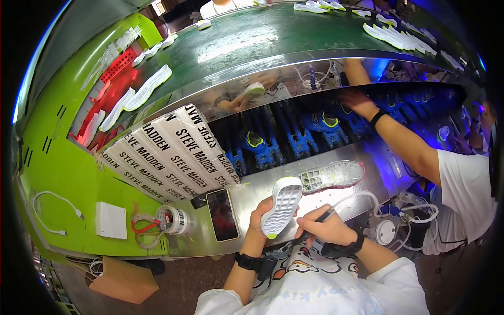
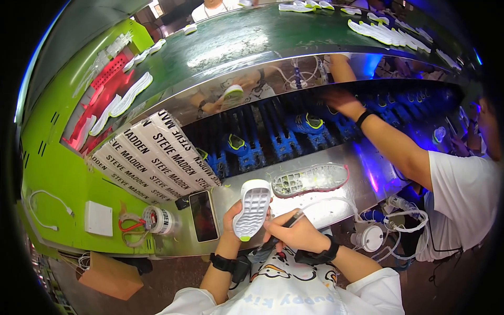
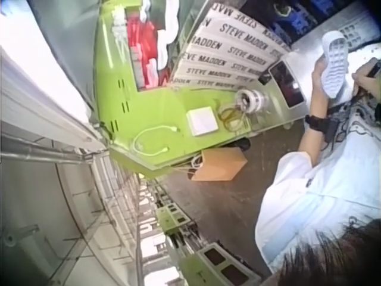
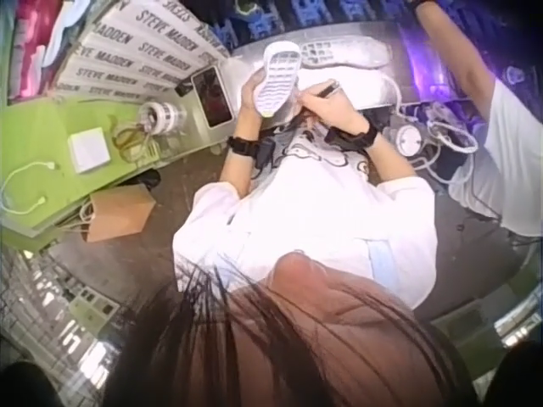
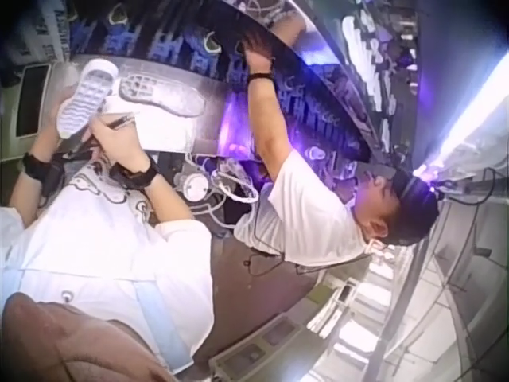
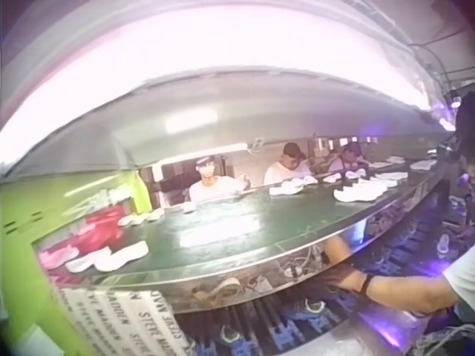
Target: The person picks up a shoe sole from a conveyor belt, applies a substance to it with a brush, and places it back onto the belt, repeating the process for several soles.
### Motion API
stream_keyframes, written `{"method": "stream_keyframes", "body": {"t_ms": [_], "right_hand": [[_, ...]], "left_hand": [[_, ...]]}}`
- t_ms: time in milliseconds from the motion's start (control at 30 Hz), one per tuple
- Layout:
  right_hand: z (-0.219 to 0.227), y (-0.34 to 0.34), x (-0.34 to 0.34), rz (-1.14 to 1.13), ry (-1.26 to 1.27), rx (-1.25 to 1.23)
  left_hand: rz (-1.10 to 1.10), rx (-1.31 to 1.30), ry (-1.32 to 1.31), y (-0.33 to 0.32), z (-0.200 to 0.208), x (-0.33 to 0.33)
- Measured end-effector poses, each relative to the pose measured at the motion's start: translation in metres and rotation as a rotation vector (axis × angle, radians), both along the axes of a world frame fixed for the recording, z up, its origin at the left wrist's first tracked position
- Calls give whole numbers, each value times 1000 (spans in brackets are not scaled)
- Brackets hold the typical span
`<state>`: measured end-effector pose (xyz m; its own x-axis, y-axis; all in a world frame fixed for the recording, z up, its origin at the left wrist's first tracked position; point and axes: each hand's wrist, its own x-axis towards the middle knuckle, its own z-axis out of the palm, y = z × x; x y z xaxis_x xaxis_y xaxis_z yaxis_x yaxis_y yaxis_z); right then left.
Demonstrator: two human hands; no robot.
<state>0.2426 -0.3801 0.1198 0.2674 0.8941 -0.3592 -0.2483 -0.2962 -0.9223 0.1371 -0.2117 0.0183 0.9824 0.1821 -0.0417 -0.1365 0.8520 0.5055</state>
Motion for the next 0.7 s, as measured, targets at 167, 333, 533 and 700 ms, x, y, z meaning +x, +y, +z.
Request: {"method": "stream_keyframes", "body": {"t_ms": [167, 333, 533, 700], "right_hand": [[1, -8, -4, -44, -605, 556], [-11, -4, -8, -1, -888, 697], [-3, -17, 3, 9, -782, 583], [-12, -13, -8, 79, -1034, 727]], "left_hand": [[-8, 38, 0, 5, 16, 2], [-87, 161, -38, 8, 28, 6], [-133, 261, 4, 12, 32, 3], [-155, 344, -1, 10, 32, 11]]}}
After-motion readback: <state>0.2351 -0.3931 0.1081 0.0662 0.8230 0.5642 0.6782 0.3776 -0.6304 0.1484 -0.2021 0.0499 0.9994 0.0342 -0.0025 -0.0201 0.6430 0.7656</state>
